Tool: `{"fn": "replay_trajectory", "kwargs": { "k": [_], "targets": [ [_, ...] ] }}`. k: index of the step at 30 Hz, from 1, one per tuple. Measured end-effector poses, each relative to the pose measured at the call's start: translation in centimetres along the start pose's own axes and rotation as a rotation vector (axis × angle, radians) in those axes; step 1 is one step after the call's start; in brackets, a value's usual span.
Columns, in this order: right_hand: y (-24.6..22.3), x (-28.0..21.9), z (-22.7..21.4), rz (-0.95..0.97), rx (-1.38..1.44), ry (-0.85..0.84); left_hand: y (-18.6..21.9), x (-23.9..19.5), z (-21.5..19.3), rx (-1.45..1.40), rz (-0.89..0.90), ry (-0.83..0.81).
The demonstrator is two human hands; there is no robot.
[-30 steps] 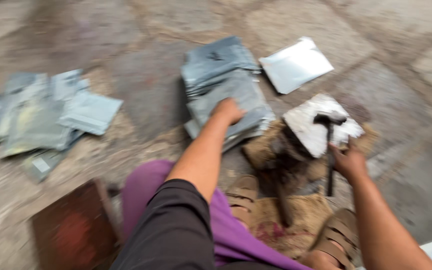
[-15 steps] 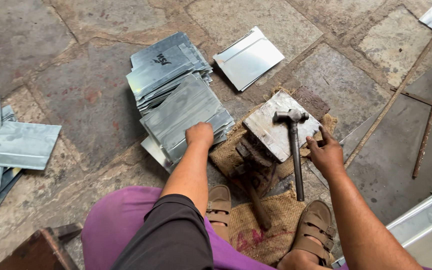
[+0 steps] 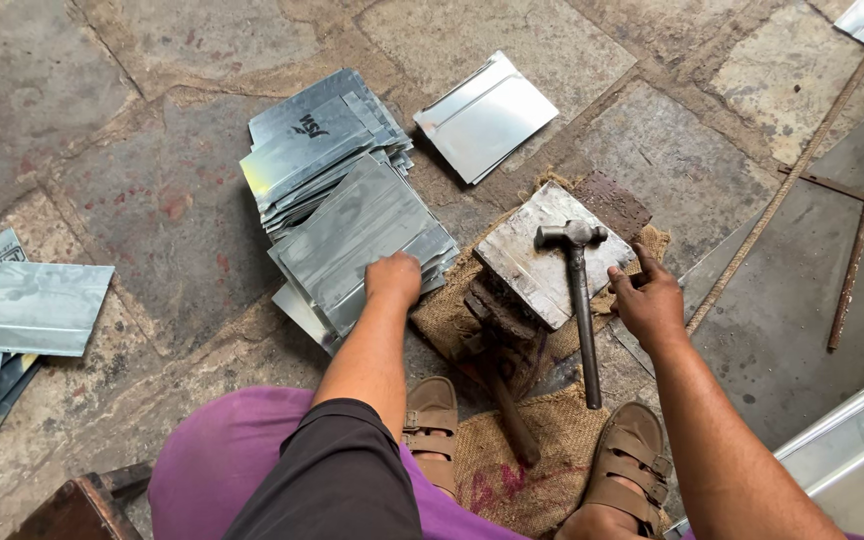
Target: The person hammers a metal sheet on a small block by hand. They pick up a new sheet from a stack and use a hammer to flatten or shape it against the block.
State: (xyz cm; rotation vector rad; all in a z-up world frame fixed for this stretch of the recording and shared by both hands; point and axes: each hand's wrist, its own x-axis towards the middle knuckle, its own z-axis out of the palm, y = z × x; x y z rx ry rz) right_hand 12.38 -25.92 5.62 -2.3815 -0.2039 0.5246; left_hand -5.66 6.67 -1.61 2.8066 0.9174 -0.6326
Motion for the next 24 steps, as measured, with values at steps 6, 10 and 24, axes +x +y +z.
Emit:
{"fn": "replay_trajectory", "kwargs": {
  "k": [6,10,24],
  "targets": [
    [-0.6,-0.1,-1.3,-0.077,0.082,0.136,-1.3,-0.3,-5.4,-0.331,-0.092,0.299],
    [-4.2,-1.1,-1.8,-0.160,0.171,0.071,-3.1,-0.6,-10.8,-0.585,-0.012,0.781],
    [-14.8,-15.2,-2.4,-0.402,-0.017,-0.211,9.3,-13.8,-18.3,-1.312,0.158,0.391]
  ]
}}
